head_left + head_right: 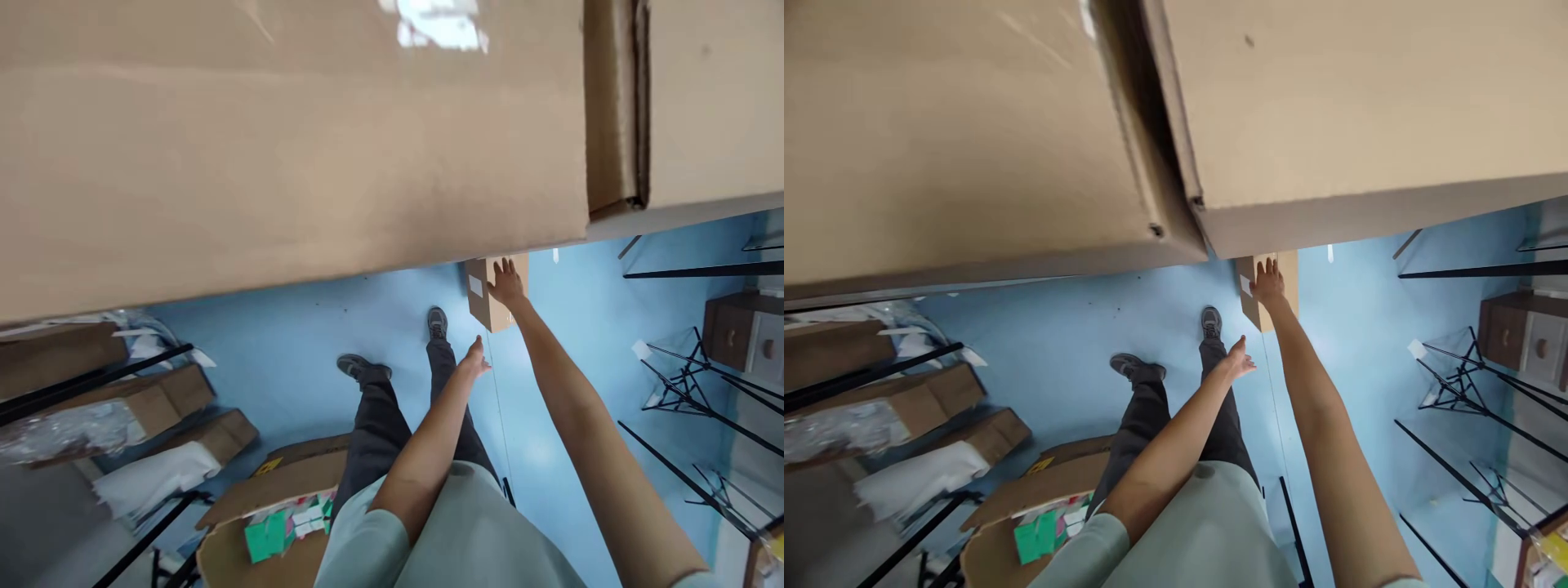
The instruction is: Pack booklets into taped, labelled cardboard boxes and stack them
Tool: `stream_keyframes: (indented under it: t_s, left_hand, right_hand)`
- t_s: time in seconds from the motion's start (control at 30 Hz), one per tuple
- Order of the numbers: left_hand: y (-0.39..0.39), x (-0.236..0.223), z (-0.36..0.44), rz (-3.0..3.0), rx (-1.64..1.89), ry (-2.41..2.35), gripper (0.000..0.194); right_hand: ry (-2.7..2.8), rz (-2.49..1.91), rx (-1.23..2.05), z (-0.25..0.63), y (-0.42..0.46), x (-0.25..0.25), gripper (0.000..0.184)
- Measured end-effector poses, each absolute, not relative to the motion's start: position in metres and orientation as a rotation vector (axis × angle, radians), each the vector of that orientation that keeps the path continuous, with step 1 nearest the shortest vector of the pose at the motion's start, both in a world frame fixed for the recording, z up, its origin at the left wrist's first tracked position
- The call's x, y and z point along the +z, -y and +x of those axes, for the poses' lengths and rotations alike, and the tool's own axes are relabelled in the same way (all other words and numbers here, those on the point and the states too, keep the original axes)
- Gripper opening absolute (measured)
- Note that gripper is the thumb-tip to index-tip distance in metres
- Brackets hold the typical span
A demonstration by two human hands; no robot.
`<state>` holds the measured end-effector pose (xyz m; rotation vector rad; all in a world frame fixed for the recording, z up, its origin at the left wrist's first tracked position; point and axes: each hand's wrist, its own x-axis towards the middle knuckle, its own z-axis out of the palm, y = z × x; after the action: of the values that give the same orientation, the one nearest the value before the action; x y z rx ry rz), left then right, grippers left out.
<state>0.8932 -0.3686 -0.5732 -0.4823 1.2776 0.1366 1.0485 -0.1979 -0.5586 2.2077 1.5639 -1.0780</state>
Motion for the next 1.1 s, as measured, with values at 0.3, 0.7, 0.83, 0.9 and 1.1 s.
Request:
stream_keyframes:
  t_s: [0.3,0.7,0.83,0.9,1.1]
  left_hand:
    - [0.334,-0.495,0.734,-0.366,0.097,-1.488,0.037]
    - [0.284,-0.334,0.537,-0.342,0.702,-1.345,0.016]
    - [0.285,-0.291,0.459,-0.338,0.973,-1.192,0.015]
    - [0.289,-0.274,0.420,-0.337,1.078,-1.113,0.016]
    - [0.309,-0.223,0.286,-0.349,1.331,-0.948,0.005]
  right_hand:
    - [-1.323,2.273,-1.304,0.951,0.325,-0.480,0.053]
    - [-1.798,2.382,-1.291,0.835,0.291,-0.341,0.037]
    - [-2.085,2.274,-1.410,0.753,0.259,-0.304,0.038]
    - [-2.183,2.218,-1.520,0.703,0.246,-0.287,0.043]
    - [-2.466,2.092,-1.634,0.538,0.217,-0.231,0.064]
